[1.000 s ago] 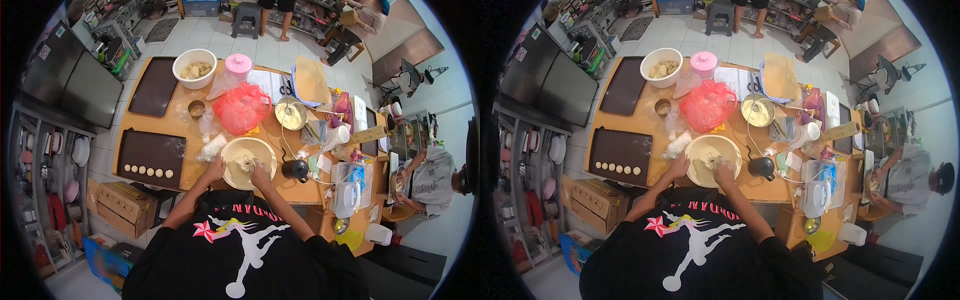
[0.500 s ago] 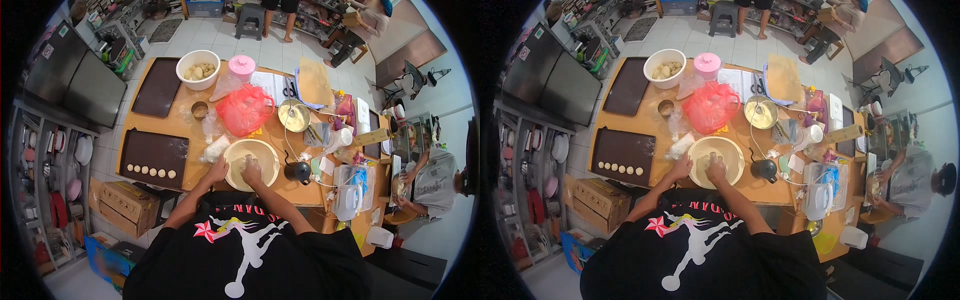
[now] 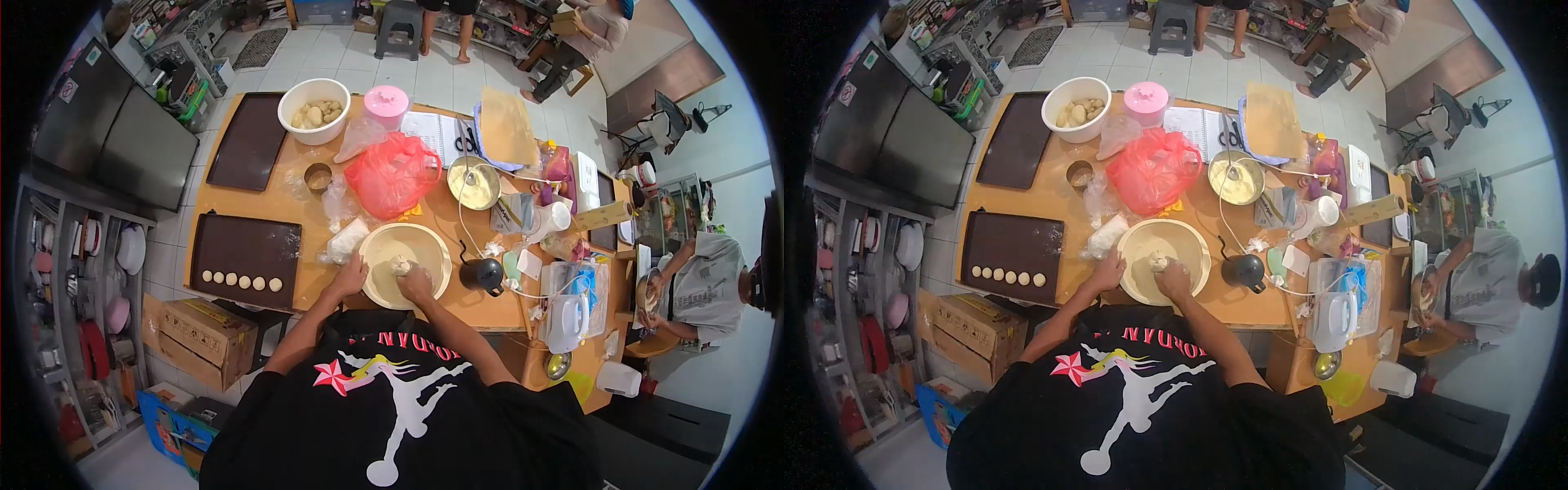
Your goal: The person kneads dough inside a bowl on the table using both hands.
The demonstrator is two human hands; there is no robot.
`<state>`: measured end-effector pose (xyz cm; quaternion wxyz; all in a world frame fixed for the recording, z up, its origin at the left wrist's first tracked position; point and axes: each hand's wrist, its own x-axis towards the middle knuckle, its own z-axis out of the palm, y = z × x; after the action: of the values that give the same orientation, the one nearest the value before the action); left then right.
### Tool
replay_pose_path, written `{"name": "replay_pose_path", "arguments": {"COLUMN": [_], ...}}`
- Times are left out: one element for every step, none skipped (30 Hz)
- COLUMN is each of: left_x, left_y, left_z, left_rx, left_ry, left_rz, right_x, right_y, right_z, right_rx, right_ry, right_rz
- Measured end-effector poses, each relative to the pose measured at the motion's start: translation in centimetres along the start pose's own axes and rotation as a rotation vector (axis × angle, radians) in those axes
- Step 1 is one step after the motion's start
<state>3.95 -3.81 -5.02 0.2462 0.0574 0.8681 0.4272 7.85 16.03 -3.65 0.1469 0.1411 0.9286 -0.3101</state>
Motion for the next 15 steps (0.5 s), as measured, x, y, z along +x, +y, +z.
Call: {"name": "replay_pose_path", "arguments": {"left_x": [0.0, -0.1, -0.1, -0.2, -0.2, -0.3, -0.4, -0.4, -0.5, -0.5, -0.4, -0.6, -0.7, -0.6, -0.5], "left_y": [0.2, 0.4, 0.5, 0.5, 0.6, 0.7, 0.9, 1.0, 0.9, 0.9, 0.8, 0.9, 1.1, 1.3, 0.9], "left_z": [-0.1, -0.2, -0.2, -0.3, -0.3, -0.3, -0.5, -0.6, -0.4, -0.4, -0.4, -0.5, -0.6, -0.7, -0.5], "left_rx": [0.001, 0.002, 0.005, 0.008, 0.011, 0.002, -0.006, -0.014, -0.025, -0.037, -0.049, -0.033, -0.018, -0.002, 0.011], "left_ry": [-0.007, -0.015, -0.011, -0.007, -0.004, -0.009, -0.013, -0.016, -0.01, -0.001, 0.01, 0.002, -0.006, -0.014, -0.003], "left_rz": [-0.014, -0.029, -0.021, -0.014, -0.008, -0.009, -0.011, -0.012, 0.0, 0.012, 0.025, 0.013, 0.003, -0.005, 0.017], "right_x": [-0.1, -0.3, -0.2, 0.1, 0.3, 0.5, 0.8, 1.0, 0.9, 0.9, 0.9, 0.6, 0.4, 0.3, -0.2], "right_y": [-0.2, -0.3, 0.0, 0.5, 0.9, 1.3, 1.6, 1.9, 1.9, 1.8, 1.7, 1.4, 1.2, 0.9, -0.2], "right_z": [-0.1, 0.0, 0.4, 1.0, 1.5, 1.7, 1.9, 2.1, 1.8, 1.5, 1.2, 0.9, 0.6, 0.1, -1.1], "right_rx": [-0.008, -0.015, -0.009, -0.002, 0.005, 0.018, 0.032, 0.046, 0.001, -0.045, -0.091, -0.115, -0.14, -0.164, -0.178], "right_ry": [0.026, 0.053, 0.089, 0.125, 0.162, 0.134, 0.107, 0.081, 0.098, 0.116, 0.133, 0.072, 0.011, -0.048, -0.094], "right_rz": [0.007, 0.014, 0.005, -0.005, -0.013, -0.018, -0.023, -0.029, -0.109, -0.191, -0.275, -0.28, -0.283, -0.287, -0.286]}}
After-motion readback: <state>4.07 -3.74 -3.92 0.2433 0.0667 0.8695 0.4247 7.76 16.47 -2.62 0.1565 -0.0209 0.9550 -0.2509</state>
